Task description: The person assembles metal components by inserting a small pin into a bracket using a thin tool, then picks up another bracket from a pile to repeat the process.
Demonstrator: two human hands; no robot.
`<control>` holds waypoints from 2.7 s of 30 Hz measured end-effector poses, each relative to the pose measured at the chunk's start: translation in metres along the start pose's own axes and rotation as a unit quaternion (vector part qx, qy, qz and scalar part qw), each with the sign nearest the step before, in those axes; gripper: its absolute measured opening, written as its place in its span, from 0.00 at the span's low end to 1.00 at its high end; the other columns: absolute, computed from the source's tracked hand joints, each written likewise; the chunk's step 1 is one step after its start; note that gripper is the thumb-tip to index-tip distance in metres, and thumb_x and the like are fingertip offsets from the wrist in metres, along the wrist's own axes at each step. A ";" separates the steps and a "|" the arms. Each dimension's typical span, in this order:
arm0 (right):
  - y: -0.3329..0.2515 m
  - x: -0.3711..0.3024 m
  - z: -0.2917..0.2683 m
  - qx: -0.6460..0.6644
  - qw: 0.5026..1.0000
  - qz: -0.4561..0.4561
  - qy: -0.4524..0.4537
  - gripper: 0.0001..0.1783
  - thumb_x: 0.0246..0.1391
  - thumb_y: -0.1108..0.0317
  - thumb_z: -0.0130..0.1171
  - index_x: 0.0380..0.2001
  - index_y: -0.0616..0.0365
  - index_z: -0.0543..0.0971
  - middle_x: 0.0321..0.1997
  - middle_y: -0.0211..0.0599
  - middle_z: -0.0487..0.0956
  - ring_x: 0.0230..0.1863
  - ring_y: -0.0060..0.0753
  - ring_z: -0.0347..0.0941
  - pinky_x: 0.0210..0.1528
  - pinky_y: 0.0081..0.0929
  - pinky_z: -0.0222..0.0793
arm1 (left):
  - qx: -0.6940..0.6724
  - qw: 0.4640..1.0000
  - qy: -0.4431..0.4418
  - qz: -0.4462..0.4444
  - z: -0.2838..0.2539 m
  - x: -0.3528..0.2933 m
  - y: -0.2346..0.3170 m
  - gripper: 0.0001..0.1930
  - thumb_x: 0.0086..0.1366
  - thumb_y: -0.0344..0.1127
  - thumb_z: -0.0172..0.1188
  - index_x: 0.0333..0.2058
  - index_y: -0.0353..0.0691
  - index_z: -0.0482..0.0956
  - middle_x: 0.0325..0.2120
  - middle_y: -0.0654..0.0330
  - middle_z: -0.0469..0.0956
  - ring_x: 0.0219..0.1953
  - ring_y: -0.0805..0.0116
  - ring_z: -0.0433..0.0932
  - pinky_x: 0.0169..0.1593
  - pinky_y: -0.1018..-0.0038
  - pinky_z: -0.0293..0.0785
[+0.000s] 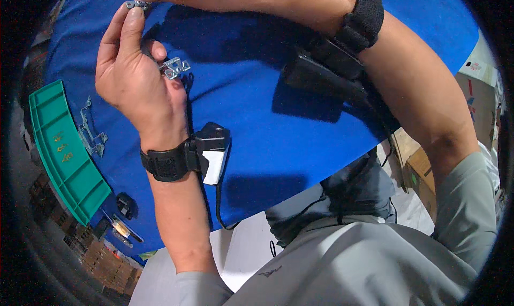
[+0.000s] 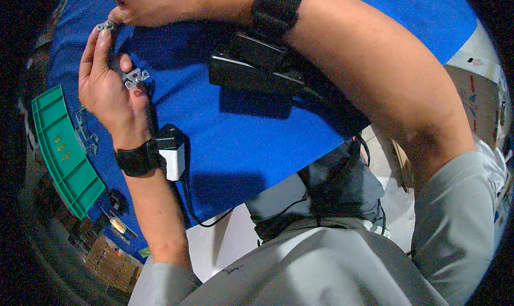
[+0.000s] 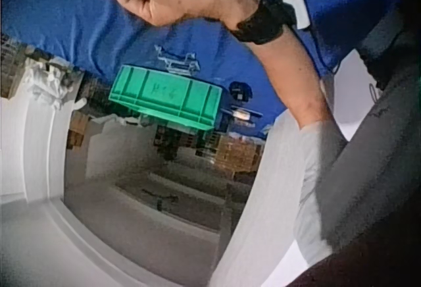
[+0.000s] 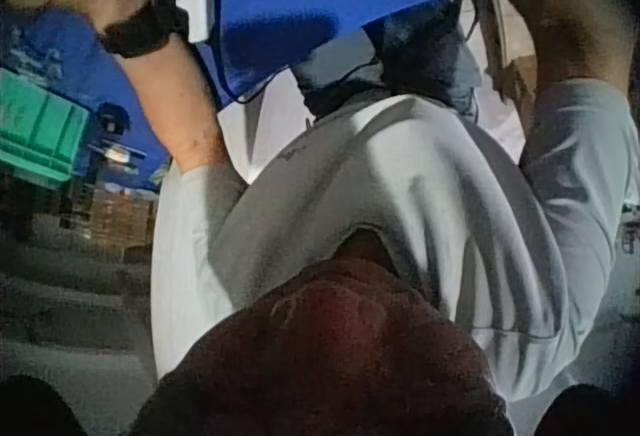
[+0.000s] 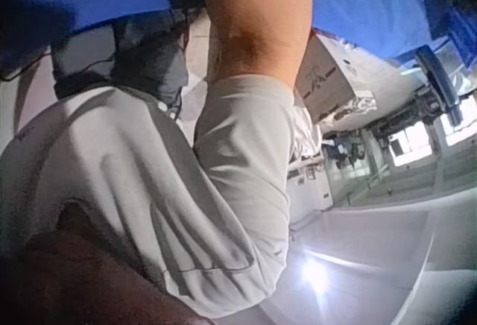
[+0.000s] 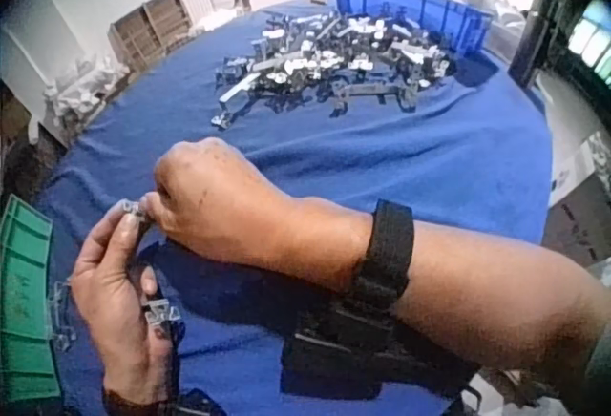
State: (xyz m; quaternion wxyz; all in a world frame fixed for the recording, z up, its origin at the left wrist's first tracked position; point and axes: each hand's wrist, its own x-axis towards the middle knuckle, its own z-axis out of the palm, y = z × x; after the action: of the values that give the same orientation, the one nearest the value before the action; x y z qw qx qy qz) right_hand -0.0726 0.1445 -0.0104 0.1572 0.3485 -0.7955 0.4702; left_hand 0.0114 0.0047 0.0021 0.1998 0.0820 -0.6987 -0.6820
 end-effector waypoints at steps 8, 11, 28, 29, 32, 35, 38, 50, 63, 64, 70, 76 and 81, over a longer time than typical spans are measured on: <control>0.005 0.000 0.004 0.054 0.997 -0.042 0.036 0.14 0.50 0.65 0.61 0.22 0.69 0.79 0.25 0.62 0.77 0.31 0.63 0.78 0.36 0.47 0.74 | 0.010 1.000 -0.001 0.019 -0.005 0.005 -0.001 0.10 0.65 0.27 0.63 0.43 0.31 0.81 0.36 0.57 0.83 0.19 0.80 0.71 0.21 0.85 0.65; 0.001 -0.001 0.003 -0.016 1.000 -0.002 0.026 0.13 0.49 0.66 0.60 0.23 0.69 0.79 0.24 0.61 0.77 0.31 0.61 0.78 0.35 0.47 0.74 | 0.014 1.000 -0.007 0.012 -0.002 0.003 0.002 0.10 0.66 0.28 0.62 0.44 0.31 0.82 0.39 0.59 0.83 0.21 0.80 0.72 0.22 0.85 0.67; 0.003 0.001 0.000 0.061 0.996 -0.038 0.045 0.15 0.50 0.67 0.56 0.20 0.71 0.77 0.23 0.63 0.76 0.29 0.64 0.77 0.34 0.48 0.73 | -0.054 0.999 0.005 0.001 0.001 0.002 0.001 0.08 0.64 0.26 0.63 0.41 0.29 0.81 0.34 0.54 0.83 0.18 0.80 0.71 0.19 0.86 0.64; 0.006 0.000 0.000 0.061 0.996 -0.041 0.047 0.15 0.50 0.67 0.56 0.20 0.71 0.77 0.23 0.63 0.76 0.29 0.64 0.77 0.34 0.48 0.73 | -0.057 0.998 0.002 -0.008 0.001 0.001 0.002 0.08 0.65 0.26 0.63 0.42 0.29 0.80 0.34 0.54 0.83 0.18 0.80 0.71 0.19 0.86 0.64; -0.002 -0.003 -0.006 0.007 1.000 0.008 -0.003 0.14 0.50 0.67 0.56 0.21 0.70 0.77 0.24 0.62 0.77 0.30 0.63 0.77 0.34 0.48 0.73 | -0.058 0.998 0.011 -0.015 0.004 0.000 0.002 0.09 0.65 0.26 0.63 0.42 0.29 0.80 0.34 0.55 0.83 0.18 0.80 0.71 0.19 0.86 0.64; -0.001 -0.005 -0.006 0.080 0.997 0.019 0.003 0.13 0.52 0.67 0.56 0.23 0.70 0.77 0.24 0.60 0.77 0.29 0.61 0.77 0.33 0.46 0.72 | -0.044 0.999 0.017 -0.021 0.004 -0.001 0.004 0.10 0.65 0.28 0.62 0.44 0.30 0.80 0.36 0.55 0.83 0.21 0.79 0.72 0.20 0.84 0.64; -0.001 -0.005 -0.005 0.100 0.995 0.017 -0.002 0.13 0.52 0.67 0.56 0.25 0.69 0.76 0.24 0.59 0.77 0.29 0.60 0.76 0.33 0.46 0.71 | -0.031 0.999 0.018 -0.039 0.003 0.000 0.006 0.11 0.66 0.29 0.62 0.45 0.31 0.79 0.38 0.55 0.82 0.24 0.79 0.73 0.21 0.83 0.65; 0.000 -0.007 0.000 0.014 0.999 0.000 0.032 0.10 0.55 0.67 0.60 0.32 0.65 0.76 0.28 0.45 0.79 0.28 0.41 0.77 0.32 0.33 0.71 | -0.067 0.996 0.037 -0.054 0.006 0.001 0.004 0.11 0.65 0.28 0.63 0.44 0.30 0.80 0.33 0.58 0.82 0.16 0.81 0.68 0.18 0.85 0.61; 0.003 -0.008 0.012 0.026 0.995 -0.050 0.080 0.10 0.53 0.66 0.59 0.30 0.63 0.78 0.26 0.46 0.78 0.29 0.46 0.75 0.32 0.40 0.70 | -0.048 0.996 0.047 -0.056 0.006 -0.004 0.005 0.12 0.64 0.28 0.64 0.45 0.30 0.80 0.31 0.59 0.82 0.15 0.81 0.67 0.16 0.85 0.59; 0.002 -0.009 0.012 0.019 0.997 -0.030 0.069 0.10 0.51 0.64 0.57 0.29 0.61 0.79 0.29 0.51 0.80 0.34 0.56 0.78 0.37 0.47 0.73 | -0.050 0.996 0.047 -0.061 0.007 -0.004 0.006 0.12 0.64 0.28 0.64 0.45 0.30 0.80 0.31 0.59 0.82 0.15 0.81 0.67 0.16 0.85 0.59; 0.001 -0.004 0.006 0.103 0.990 -0.056 0.073 0.11 0.53 0.69 0.56 0.23 0.67 0.73 0.23 0.58 0.75 0.30 0.63 0.75 0.33 0.48 0.70 | 0.008 0.999 0.024 -0.031 0.000 0.000 0.004 0.11 0.66 0.27 0.61 0.46 0.29 0.79 0.40 0.56 0.81 0.20 0.78 0.70 0.22 0.83 0.65; 0.006 -0.003 0.007 0.027 0.998 -0.032 0.049 0.15 0.54 0.68 0.56 0.20 0.69 0.75 0.22 0.61 0.75 0.28 0.65 0.74 0.32 0.50 0.71 | 0.009 1.000 0.009 -0.018 -0.001 0.001 0.001 0.11 0.65 0.27 0.62 0.45 0.30 0.80 0.40 0.56 0.82 0.20 0.79 0.70 0.22 0.84 0.64; 0.006 -0.007 0.007 0.054 0.987 -0.085 0.125 0.16 0.54 0.67 0.57 0.19 0.70 0.75 0.22 0.62 0.75 0.29 0.65 0.75 0.33 0.50 0.71 | -0.039 0.999 0.007 -0.005 0.001 0.001 0.000 0.09 0.63 0.25 0.63 0.42 0.29 0.81 0.34 0.55 0.83 0.19 0.81 0.71 0.20 0.86 0.64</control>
State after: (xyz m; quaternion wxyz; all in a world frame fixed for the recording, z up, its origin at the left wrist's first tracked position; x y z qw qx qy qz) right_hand -0.0714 0.1429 -0.0218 0.2757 0.3616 -0.7104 0.5372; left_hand 0.0096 0.0054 0.0022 0.2042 0.0825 -0.6695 -0.7095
